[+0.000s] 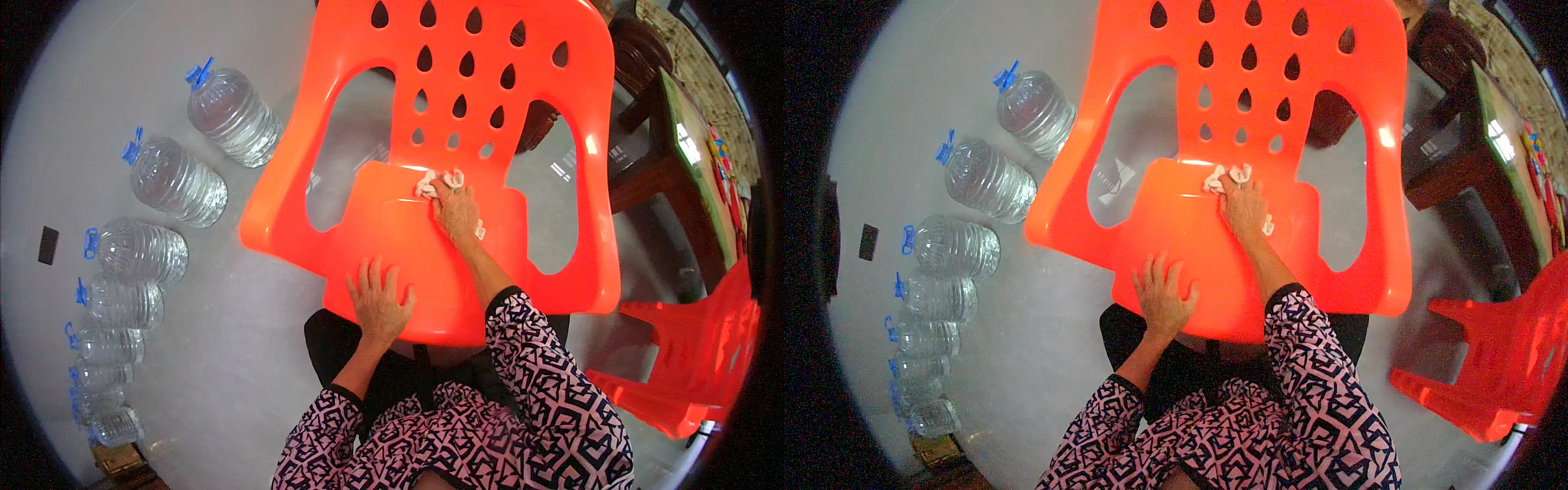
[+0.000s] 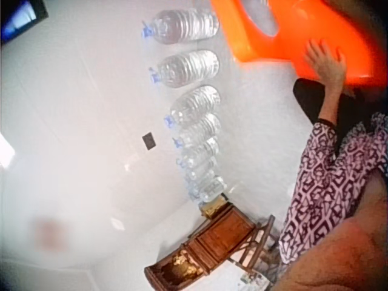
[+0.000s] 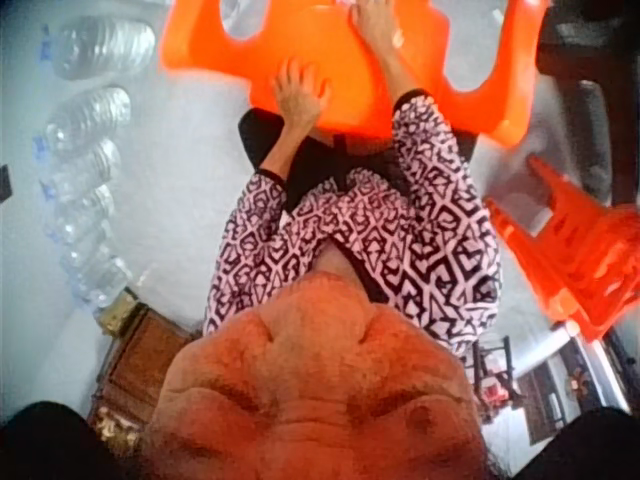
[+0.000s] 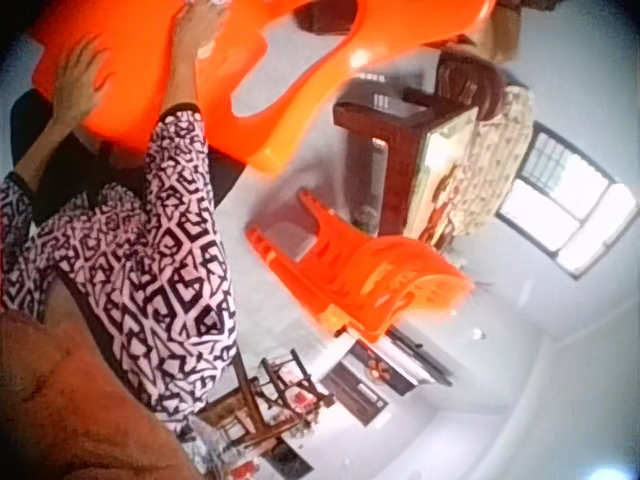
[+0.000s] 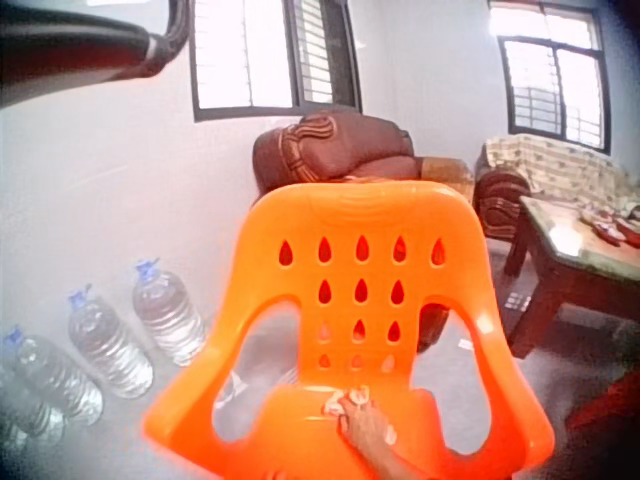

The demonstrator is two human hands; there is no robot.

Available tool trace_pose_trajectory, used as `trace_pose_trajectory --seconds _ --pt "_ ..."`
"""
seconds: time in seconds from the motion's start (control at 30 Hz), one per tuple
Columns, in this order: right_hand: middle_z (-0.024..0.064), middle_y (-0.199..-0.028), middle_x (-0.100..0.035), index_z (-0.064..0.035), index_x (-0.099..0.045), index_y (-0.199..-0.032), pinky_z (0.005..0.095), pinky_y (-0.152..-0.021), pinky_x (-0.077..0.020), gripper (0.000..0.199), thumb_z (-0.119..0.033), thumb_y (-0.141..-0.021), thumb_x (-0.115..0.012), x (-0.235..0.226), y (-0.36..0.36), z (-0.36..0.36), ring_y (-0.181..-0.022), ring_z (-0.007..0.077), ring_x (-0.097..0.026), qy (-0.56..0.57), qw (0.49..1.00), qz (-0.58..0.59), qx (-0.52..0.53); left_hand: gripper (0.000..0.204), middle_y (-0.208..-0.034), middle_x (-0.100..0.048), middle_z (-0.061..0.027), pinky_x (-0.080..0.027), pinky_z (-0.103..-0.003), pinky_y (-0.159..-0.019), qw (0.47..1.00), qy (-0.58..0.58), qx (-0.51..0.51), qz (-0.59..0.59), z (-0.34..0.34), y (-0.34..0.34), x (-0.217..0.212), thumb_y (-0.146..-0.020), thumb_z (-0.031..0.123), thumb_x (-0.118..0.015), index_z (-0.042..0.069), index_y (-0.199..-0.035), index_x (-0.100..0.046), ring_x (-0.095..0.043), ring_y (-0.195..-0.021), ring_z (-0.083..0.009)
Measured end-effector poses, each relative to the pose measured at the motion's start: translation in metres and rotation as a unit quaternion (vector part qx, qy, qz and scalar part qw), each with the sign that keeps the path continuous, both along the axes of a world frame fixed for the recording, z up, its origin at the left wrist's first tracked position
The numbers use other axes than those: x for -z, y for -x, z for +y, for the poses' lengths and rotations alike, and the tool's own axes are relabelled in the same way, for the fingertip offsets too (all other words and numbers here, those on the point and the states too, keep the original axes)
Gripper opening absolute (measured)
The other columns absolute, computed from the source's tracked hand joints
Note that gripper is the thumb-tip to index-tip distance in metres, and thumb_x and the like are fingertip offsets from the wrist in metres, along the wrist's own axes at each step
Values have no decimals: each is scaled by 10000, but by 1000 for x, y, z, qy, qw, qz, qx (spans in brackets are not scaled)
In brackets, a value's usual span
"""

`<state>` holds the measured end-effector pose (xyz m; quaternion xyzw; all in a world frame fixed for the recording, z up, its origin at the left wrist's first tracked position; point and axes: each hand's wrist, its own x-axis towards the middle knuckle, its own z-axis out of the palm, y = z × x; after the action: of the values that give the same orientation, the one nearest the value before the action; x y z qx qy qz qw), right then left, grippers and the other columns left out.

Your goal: The person wipes an orange plastic chair with a white cloth, cleaning the seat, backrest, and armrests. They lift and rotate the chair to access different surfaces and then place it back on the floor. The person also briefly wipes a wooden table at the end of the clip.

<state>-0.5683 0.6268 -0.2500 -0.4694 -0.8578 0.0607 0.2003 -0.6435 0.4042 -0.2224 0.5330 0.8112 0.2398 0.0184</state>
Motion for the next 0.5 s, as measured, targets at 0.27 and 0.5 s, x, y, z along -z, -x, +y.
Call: trace_pose_trajectory --seconds 0.27,0.5 --pt "68 -1268 -574 -278 -615 -1163 441 -811 -499 424 -130 -766 -647 -20 -39 -63 -1037 345 -535 119 974 -26 -189 444 -1317 -458 -164 -210 -637 -1056 1000 -3 -6 -8 0 0 3 -759 332 -659 72 -1112 -592 -338 -1312 -358" --pt "105 -1178 -610 -201 -595 -1156 471 -783 -504 385 -158 -776 -638 -15 -20 -70 -947 376 -564 105 971 53 -208 448 -1320 -462 -163 -217 -635 -1051 1000 -6 -7 -18 -3 0 1 -755 341 -667 69 -1105 -601 -351 -1306 -359"
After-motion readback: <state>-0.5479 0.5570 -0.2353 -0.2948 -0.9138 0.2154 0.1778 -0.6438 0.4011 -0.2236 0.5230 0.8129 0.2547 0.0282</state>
